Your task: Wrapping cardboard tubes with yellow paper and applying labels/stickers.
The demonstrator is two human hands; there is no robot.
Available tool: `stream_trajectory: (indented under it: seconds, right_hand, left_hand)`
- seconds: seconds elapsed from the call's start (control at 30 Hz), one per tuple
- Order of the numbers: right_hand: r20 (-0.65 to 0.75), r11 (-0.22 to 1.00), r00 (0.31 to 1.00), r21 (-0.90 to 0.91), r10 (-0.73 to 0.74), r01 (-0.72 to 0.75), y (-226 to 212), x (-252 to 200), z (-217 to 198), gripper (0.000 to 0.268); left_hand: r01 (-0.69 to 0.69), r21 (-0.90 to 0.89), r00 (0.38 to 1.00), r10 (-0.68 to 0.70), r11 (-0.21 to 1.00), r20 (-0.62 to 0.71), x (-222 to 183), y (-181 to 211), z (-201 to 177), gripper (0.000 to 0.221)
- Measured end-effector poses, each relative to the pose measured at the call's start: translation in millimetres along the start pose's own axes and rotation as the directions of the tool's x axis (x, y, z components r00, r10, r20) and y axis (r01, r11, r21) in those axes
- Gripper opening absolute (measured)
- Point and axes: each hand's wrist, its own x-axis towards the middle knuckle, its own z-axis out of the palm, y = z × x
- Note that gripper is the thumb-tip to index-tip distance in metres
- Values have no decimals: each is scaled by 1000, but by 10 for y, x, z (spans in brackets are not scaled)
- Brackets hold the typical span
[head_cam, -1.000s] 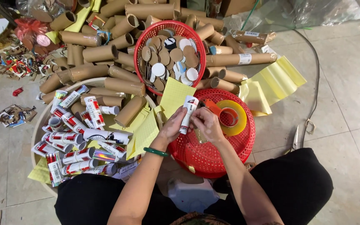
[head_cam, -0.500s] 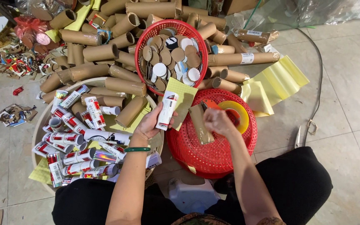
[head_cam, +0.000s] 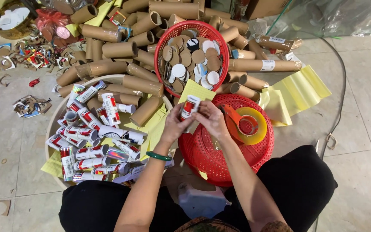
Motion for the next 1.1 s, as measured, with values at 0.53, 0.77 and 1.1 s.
stream_trajectory:
  seconds: [0.53, 0.77, 1.1]
  right_hand:
    - [-121, 966, 977, -171, 175, -194, -354, -141, -430, 29]
    - [-191, 619, 980, -777, -52, -118, -24, -207, -1055, 24]
    - [285, 468, 958, -844, -21, 261, 163, -373, 428, 57]
  left_hand:
    - [7, 326, 987, -59, 945, 150, 2, 197, -95, 79]
    - [203, 180, 976, -184, 962, -115, -11, 596, -428, 82]
    - [-146, -358, 953, 34, 922, -300, 109, 254, -987, 25]
